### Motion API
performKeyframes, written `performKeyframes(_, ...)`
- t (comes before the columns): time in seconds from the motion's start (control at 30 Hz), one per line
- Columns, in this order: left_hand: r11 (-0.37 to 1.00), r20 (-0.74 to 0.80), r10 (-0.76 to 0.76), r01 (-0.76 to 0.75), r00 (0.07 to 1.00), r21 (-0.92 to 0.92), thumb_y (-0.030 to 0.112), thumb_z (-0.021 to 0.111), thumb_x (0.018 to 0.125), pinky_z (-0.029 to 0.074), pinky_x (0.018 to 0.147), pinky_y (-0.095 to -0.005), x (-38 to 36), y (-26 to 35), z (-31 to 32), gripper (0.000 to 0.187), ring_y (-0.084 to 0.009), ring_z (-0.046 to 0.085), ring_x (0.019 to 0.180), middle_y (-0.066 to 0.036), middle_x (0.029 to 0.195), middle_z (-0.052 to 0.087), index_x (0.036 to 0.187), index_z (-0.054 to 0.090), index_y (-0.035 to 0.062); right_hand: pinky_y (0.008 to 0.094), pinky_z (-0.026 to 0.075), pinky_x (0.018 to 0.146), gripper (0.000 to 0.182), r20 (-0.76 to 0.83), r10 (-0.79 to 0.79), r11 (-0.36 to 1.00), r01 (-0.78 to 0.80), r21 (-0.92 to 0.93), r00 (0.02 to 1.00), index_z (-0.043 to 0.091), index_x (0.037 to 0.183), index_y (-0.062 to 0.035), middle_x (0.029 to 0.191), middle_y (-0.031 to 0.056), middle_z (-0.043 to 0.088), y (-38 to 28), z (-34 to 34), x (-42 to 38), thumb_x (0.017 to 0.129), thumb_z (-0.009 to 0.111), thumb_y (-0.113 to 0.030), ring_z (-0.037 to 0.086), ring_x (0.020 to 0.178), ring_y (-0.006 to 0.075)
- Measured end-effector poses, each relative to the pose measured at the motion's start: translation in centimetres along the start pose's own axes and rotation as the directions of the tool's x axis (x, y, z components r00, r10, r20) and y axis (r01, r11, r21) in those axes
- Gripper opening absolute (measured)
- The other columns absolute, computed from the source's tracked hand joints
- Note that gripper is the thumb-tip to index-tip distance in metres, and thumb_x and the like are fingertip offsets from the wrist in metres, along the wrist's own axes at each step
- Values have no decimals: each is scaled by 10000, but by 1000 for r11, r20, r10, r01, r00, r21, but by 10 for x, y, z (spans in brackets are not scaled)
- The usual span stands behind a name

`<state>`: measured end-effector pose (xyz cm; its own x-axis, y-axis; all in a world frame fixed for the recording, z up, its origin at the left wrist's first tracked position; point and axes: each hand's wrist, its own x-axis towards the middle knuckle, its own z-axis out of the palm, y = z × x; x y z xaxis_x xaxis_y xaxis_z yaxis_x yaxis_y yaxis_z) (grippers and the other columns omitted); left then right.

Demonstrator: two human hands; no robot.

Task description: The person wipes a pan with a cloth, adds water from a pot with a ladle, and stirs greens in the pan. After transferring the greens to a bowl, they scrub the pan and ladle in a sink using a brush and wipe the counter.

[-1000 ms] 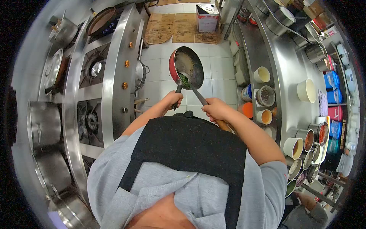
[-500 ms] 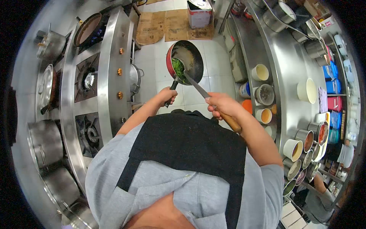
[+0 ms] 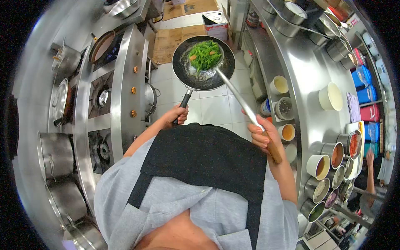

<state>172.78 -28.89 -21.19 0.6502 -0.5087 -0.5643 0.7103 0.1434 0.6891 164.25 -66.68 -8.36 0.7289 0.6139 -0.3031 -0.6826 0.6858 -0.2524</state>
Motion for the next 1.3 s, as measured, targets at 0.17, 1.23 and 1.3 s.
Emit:
performKeyframes(0.17,998,27,-15,16,1000,-58,91,558,856,301,366,-235,25,1,7,177,-69,359,419,21,546,373,829,387,127,231,385,316,490,119,-226,958,199,206,967,171,1461,-28,676,19,401,-3,12,-52,1034,297,-234,414,369,80)
performKeyframes(1.23,929,16,-6,0,1000,370,167,509,831,312,508,-241,53,-5,11,191,-88,392,520,7,571,421,670,435,95,443,539,678,574,-399,-917,296,-662,-688,4,319,1369,64,912,272,643,-60,-28,-181,862,487,-146,661,768,369)
performKeyframes(1.3,941,19,-2,-5,1000,339,166,507,833,316,509,-240,51,-7,9,187,-87,393,517,7,574,423,677,434,93,460,522,766,578,-312,-950,142,-878,-458,9,306,1392,52,1000,318,623,-62,-36,-173,862,458,-122,650,871,399)
